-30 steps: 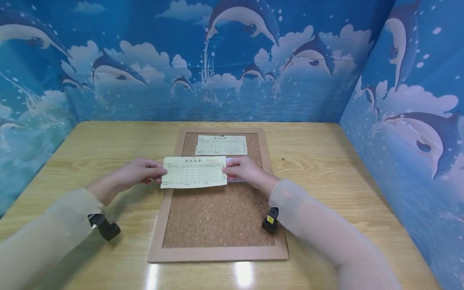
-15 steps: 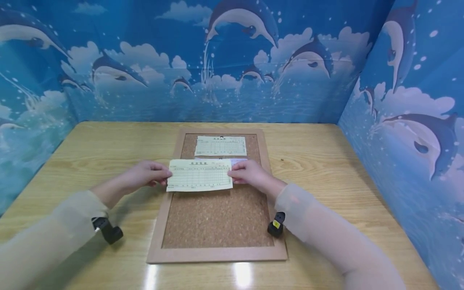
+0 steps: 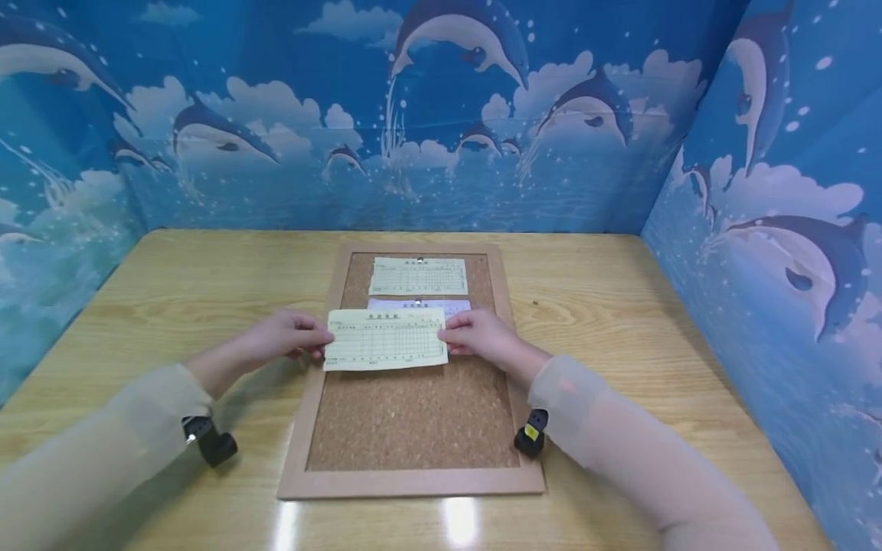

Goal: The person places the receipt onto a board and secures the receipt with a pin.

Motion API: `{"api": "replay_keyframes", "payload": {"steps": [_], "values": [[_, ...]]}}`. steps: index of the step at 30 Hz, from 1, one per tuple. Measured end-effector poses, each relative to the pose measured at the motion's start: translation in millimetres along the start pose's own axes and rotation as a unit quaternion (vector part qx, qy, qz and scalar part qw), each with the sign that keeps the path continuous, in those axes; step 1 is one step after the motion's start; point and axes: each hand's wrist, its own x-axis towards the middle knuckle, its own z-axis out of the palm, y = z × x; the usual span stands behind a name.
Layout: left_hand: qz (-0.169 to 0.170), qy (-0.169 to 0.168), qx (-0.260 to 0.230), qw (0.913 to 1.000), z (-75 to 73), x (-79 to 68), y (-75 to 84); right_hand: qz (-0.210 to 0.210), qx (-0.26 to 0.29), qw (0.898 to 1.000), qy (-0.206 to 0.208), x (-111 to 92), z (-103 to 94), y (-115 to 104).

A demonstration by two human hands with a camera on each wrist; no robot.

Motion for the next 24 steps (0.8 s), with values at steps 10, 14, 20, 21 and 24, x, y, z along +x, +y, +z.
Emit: {"api": "replay_keyframes", "payload": {"steps": [10,14,20,21,24], "values": [[-0.017,0.002,-0.016,0.9997,5.9,1.4,2.4,0.001,0.006,1.000,-0.001,-6.9,-2.3,2.4],[-0.018,-0.003,-0.017,0.9997,8.2,1.4,3.4,0.004,0.006,1.000,-0.002,-8.6,-3.0,4.8],[-0.010,-0.012,-0.001,0.9999,10.4,1.6,5.3,0.000,-0.004,1.000,-0.004,-11.7,-5.3,8.1],[-0.011,-0.013,0.002,0.9999,10.8,1.7,5.8,-0.006,-0.008,1.000,-0.005,-12.6,-6.1,8.6],[-0.012,-0.018,0.011,0.9997,12.2,2.1,6.9,-0.008,-0.007,1.000,-0.004,-14.9,-7.8,9.9]]}}
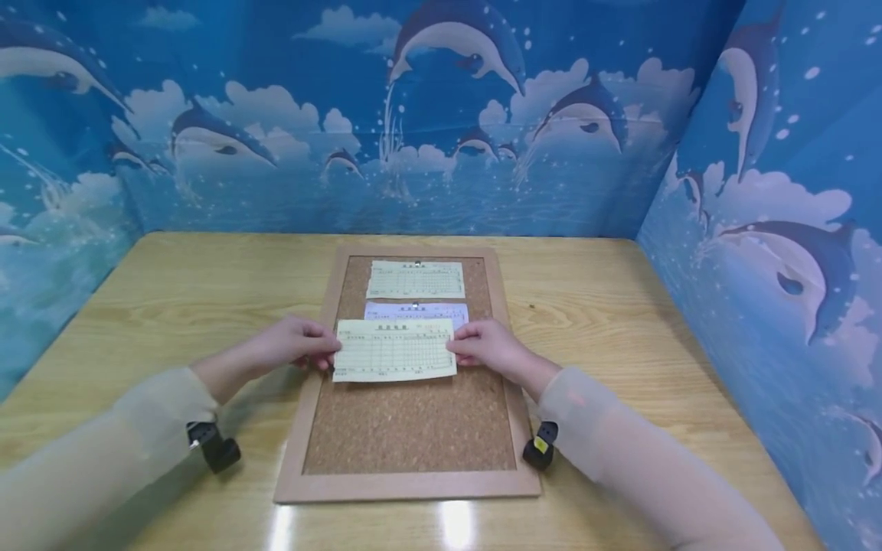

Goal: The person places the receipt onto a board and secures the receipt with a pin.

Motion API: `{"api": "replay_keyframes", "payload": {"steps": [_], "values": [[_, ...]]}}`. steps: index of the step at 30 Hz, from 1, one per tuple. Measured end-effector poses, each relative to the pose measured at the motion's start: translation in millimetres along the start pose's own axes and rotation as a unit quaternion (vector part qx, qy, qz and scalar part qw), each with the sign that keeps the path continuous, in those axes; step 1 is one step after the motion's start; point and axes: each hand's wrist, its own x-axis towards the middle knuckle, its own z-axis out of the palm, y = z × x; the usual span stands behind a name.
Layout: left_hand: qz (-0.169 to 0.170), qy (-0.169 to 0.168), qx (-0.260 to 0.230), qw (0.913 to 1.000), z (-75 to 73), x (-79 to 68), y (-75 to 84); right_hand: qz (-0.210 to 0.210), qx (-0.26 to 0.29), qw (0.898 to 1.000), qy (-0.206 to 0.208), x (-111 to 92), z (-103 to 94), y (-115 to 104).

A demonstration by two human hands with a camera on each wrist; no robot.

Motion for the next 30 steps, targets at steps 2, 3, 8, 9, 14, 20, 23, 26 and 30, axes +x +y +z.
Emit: {"api": "replay_keyframes", "payload": {"steps": [2,3,8,9,14,20,23,26,30], "values": [[-0.001,-0.003,0.003,1.0000,1.1,0.0,0.9,-0.001,0.000,1.000,-0.001,-1.4,-0.8,0.9],[-0.002,-0.004,0.001,1.0000,1.7,0.0,1.4,-0.003,-0.001,1.000,-0.002,-2.1,-1.3,1.6],[-0.001,-0.010,-0.003,0.9999,5.6,-0.2,4.9,-0.005,-0.004,1.000,-0.007,-5.1,-4.4,3.8],[0.000,-0.012,-0.002,0.9999,6.5,0.0,5.1,-0.005,-0.006,1.000,-0.009,-6.0,-5.2,4.1],[-0.001,-0.019,-0.008,0.9998,10.6,0.3,6.1,-0.002,-0.006,1.000,-0.011,-10.7,-8.2,6.4],[-0.007,-0.024,-0.010,0.9996,14.5,0.1,7.6,0.005,-0.005,1.000,-0.014,-15.0,-10.2,9.0],[-0.009,-0.026,-0.004,0.9996,16.0,-1.1,8.6,0.009,-0.012,1.000,-0.020,-16.6,-10.7,8.5],[-0.009,-0.026,0.003,0.9996,17.5,-2.7,10.3,0.009,-0.021,0.999,-0.029,-18.2,-11.1,7.7],[-0.008,-0.025,0.015,0.9995,20.5,-3.5,12.0,0.004,-0.042,0.998,-0.040,-20.6,-12.5,6.4]]}}
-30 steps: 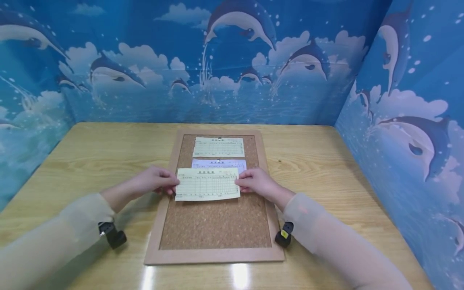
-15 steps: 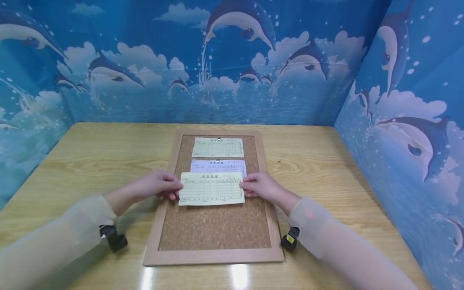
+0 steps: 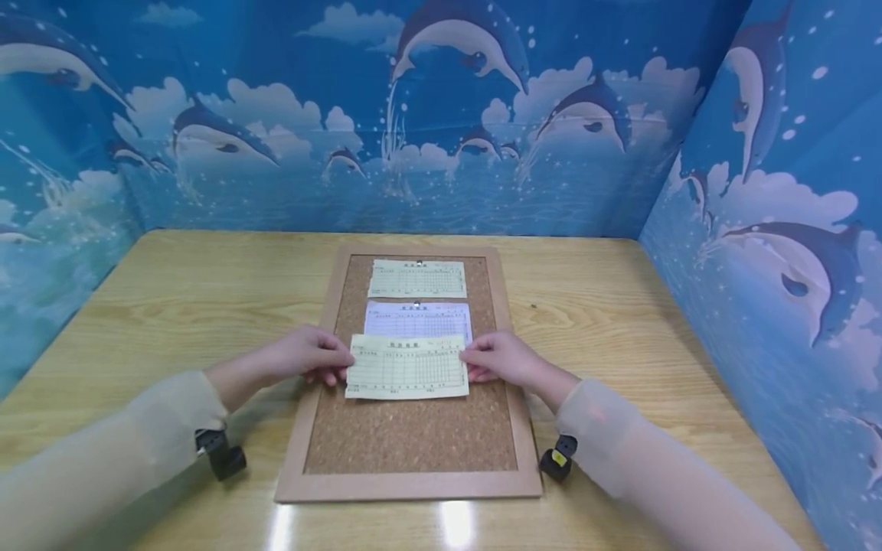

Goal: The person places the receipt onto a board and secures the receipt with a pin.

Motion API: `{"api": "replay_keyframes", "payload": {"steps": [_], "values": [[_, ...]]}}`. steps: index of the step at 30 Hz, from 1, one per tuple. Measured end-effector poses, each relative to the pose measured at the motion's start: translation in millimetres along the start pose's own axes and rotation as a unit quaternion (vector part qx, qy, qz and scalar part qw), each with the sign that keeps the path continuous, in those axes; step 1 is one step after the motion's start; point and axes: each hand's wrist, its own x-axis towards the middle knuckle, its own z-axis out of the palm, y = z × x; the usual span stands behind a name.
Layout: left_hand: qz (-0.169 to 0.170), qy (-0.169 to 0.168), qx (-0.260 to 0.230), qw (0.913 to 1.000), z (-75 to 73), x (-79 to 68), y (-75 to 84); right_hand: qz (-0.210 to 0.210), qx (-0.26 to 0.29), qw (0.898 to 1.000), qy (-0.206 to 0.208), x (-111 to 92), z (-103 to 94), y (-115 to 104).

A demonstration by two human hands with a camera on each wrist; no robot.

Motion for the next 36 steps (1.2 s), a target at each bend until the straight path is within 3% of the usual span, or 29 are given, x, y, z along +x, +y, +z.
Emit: {"api": "replay_keyframes", "payload": {"steps": [13,21,28,36], "values": [[-0.001,-0.011,0.034,0.9994,7.6,1.1,0.8,-0.009,-0.044,0.998,-0.043,-6.4,-2.5,0.4],[0.026,-0.025,0.032,0.9988,11.3,1.7,-0.1,-0.010,-0.075,0.996,-0.050,-11.5,-2.0,-3.0],[0.022,-0.029,0.035,0.9987,13.8,1.3,-2.0,-0.011,-0.097,0.994,-0.052,-10.7,-2.6,0.1],[0.030,-0.021,0.086,0.9956,17.4,0.3,-2.5,-0.018,-0.139,0.989,-0.048,-11.2,-0.6,-1.8]]}}
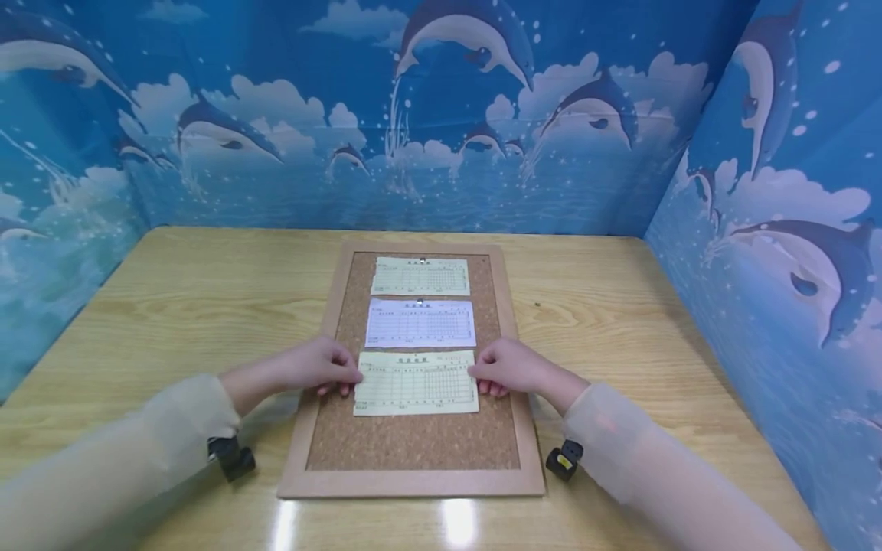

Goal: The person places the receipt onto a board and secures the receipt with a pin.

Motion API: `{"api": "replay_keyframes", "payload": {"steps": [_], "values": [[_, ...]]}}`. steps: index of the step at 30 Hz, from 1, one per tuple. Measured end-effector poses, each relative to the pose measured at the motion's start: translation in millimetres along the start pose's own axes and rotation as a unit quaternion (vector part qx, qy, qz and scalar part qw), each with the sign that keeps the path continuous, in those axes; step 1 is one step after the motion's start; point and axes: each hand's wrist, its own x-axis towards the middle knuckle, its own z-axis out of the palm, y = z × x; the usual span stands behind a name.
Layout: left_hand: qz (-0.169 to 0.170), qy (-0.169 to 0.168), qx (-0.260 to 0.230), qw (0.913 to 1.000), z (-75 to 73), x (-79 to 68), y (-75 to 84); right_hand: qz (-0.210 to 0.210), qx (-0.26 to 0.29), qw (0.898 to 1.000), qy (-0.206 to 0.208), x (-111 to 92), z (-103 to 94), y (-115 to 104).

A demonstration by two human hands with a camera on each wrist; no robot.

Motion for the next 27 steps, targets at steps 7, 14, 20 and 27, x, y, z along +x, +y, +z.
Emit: {"api": "replay_keyframes", "payload": {"steps": [7,14,20,27], "values": [[0.045,0.113,0.235,0.9643,11.2,-11.1,13.3,-0.008,-0.097,0.994,0.054,-4.0,2.2,-5.6],[0.217,0.101,0.435,0.8679,35.5,-36.4,18.1,-0.175,-0.293,0.933,0.117,-18.7,12.4,-13.6],[0.207,0.034,0.453,0.8662,46.0,-47.1,11.8,-0.228,-0.345,0.910,0.023,-24.5,24.1,-7.7],[0.195,0.015,0.456,0.8680,42.1,-43.1,5.0,-0.182,-0.361,0.915,-0.006,-28.8,25.6,-3.4]]}}
